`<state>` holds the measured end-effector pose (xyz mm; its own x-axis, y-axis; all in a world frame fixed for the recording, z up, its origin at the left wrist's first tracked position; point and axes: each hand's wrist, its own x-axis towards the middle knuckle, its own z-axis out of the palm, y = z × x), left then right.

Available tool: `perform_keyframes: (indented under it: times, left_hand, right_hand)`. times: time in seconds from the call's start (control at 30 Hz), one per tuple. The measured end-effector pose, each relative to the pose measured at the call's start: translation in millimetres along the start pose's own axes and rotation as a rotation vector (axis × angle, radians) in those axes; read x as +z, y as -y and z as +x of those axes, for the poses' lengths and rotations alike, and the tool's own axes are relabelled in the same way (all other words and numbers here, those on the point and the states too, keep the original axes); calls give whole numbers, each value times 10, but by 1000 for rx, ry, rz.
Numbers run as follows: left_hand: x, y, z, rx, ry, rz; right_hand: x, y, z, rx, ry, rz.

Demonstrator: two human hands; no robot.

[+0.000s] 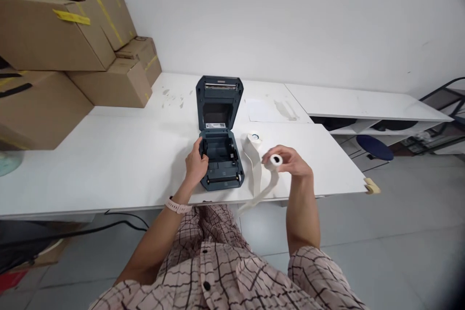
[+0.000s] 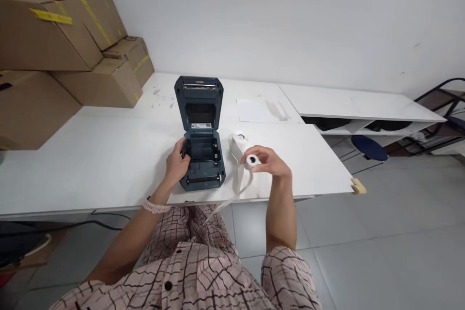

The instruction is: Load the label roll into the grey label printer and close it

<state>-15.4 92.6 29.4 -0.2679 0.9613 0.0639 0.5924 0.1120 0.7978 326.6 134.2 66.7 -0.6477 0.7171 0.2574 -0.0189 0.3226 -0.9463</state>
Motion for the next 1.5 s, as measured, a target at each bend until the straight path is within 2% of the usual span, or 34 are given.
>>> perform_keyframes:
  times: [0.1, 0.17, 0.23, 0.4, 0.57, 0.67, 0.73, 0.83, 0.93, 1.1, 1.13, 1.2, 1.3, 1.4, 1.5]
  left_hand:
    - [17, 37, 11, 15, -21, -12]
    - [36, 67, 23, 21, -38, -30]
    - [58, 98, 36, 21, -53, -51]
    - [96, 147, 60, 34, -64, -99]
    - [77, 118, 56, 29, -54, -62]
    - [61, 97, 49, 29, -54, -54]
    - [59, 94, 42, 28, -58, -71]
    - [65, 91, 28, 20, -53, -109]
    - [69, 77, 11, 13, -42, -132]
    - [75, 67, 4, 2, -58, -133]
    - [77, 71, 6, 8, -62, -147]
    - [82, 78, 11, 14, -68, -172]
    - [79, 76, 11, 6, -55, -182]
    - [65, 62, 0, 1, -35, -192]
    - [52, 57, -12, 7, -39, -206]
  right_hand:
    - [-256, -230, -434, 130, -277, 0]
    - [-318, -416, -520, 238, -369, 16]
    - [-312, -611, -481, 313, -403, 41]
    - [-283, -935, -278, 338, -370, 75]
    - [-516, -862, -55, 271, -335, 21]
    - [-601, -808, 270, 311, -211, -118]
    - [-573, -815, 523, 359, -146, -169]
    - [-456, -838, 800, 376, -146, -204]
    - [-332, -774, 896, 342, -175, -198]
    - [-55, -378, 1018, 199, -172, -127]
    - [34, -268, 1082, 174, -131, -142]
    - [250, -53, 1251, 132, 30, -270]
    - [621, 158, 1550, 120, 312, -671]
    - [919, 164, 1792, 212, 455, -1000]
    - [1057, 63, 1866, 274, 499, -1078]
